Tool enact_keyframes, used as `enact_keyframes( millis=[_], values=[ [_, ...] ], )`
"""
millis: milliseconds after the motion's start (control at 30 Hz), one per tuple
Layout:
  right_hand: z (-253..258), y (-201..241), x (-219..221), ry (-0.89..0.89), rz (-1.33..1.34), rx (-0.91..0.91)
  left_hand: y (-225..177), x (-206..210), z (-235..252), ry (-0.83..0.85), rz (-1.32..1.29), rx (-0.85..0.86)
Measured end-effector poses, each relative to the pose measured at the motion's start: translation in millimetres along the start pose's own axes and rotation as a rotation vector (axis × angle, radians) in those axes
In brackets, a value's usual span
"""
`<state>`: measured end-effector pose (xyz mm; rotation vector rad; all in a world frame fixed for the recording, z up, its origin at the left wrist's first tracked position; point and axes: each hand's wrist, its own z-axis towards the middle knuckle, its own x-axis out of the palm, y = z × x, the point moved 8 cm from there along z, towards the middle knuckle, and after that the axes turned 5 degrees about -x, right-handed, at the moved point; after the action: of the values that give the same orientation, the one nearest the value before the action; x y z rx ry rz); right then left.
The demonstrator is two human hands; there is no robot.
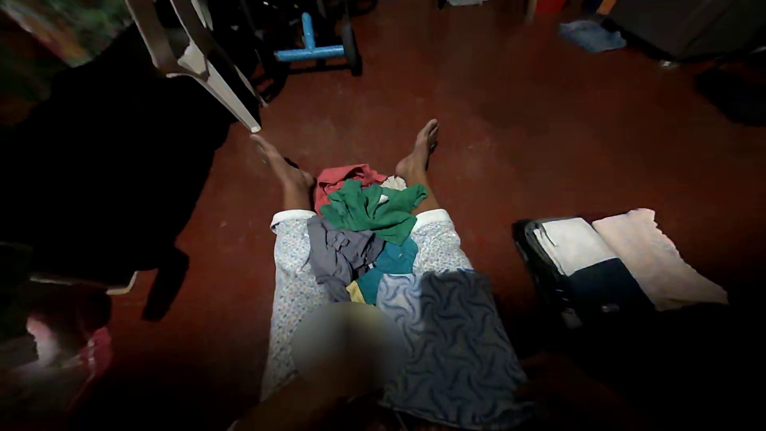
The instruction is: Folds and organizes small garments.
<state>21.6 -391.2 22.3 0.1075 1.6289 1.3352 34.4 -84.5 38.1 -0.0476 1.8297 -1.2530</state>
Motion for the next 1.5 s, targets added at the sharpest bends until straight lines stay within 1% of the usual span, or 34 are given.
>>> enact_keyframes(
  millis=[33, 100, 133, 167, 200, 233, 267, 300, 333, 400, 433, 500, 600, 667, 733, 800, 900, 1000, 1067, 1233, 1300, 1400, 1500],
  values=[
    [6, -1, -2, 0.053, 0.006, 0.099, 9, -2, 6, 0.015, -0.088, -0.018],
    [26, -1, -15, 0.141, 0.160, 0.364, 34, -12, 21, 0.006, -0.384, -0.104],
    [35, -7, -23, 0.098, 0.285, 0.471, 50, -17, 29, -0.024, -0.573, -0.192],
    [42, -19, -31, -0.058, 0.410, 0.493, 65, -20, 38, -0.095, -0.750, -0.302],
    [47, -37, -36, -0.267, 0.538, 0.442, 79, -20, 46, -0.183, -0.906, -0.415],
    [50, -61, -34, -0.432, 0.653, 0.386, 90, -15, 53, -0.224, -1.035, -0.515],
    [52, -83, -28, -0.524, 0.732, 0.396, 97, -8, 58, -0.229, -1.093, -0.617],
    [53, -97, -20, -0.549, 0.769, 0.478, 103, -1, 61, -0.223, -1.078, -0.709],
    [52, -107, -10, -0.538, 0.779, 0.587, 108, 5, 61, -0.220, -1.019, -0.764],
    [51, -110, 3, -0.498, 0.701, 0.747, 114, 13, 59, -0.197, -0.908, -0.783],
    [50, -107, 7, -0.489, 0.654, 0.779, 116, 16, 57, -0.200, -0.857, -0.770],
    [54, -100, 6, -0.512, 0.601, 0.732, 116, 13, 58, -0.234, -0.745, -0.726],
    [62, -87, -12, -0.590, 0.510, 0.618, 107, -3, 65, -0.348, -0.612, -0.668],
    [64, -83, -18, -0.633, 0.472, 0.595, 108, -7, 69, -0.384, -0.483, -0.670],
    [63, -94, -13, -0.626, 0.447, 0.652, 112, -4, 70, -0.365, -0.303, -0.737],
    [59, -111, -5, -0.596, 0.390, 0.763, 117, 3, 69, -0.345, -0.211, -0.815],
    [52, -133, 3, -0.513, 0.344, 0.896, 125, 9, 66, -0.431, -0.213, -0.846],
    [48, -148, 15, -0.385, 0.447, 0.958, 131, 12, 62, -0.482, -0.212, -0.836],
    [53, -147, 17, -0.383, 0.565, 0.950, 133, 12, 61, -0.511, -0.198, -0.822],
    [76, -127, 20, -0.379, 0.882, 0.851, 134, 18, 56, -0.558, -0.212, -0.804],
    [80, -108, 13, -0.426, 0.915, 0.831, 132, 17, 54, -0.570, -0.220, -0.785],
    [85, -101, 14, -0.470, 0.938, 0.761, 127, 16, 54, -0.544, -0.213, -0.787],
    [85, -87, 14, -0.482, 0.921, 0.779, 125, 16, 53, -0.551, -0.238, -0.754]
  ],
)
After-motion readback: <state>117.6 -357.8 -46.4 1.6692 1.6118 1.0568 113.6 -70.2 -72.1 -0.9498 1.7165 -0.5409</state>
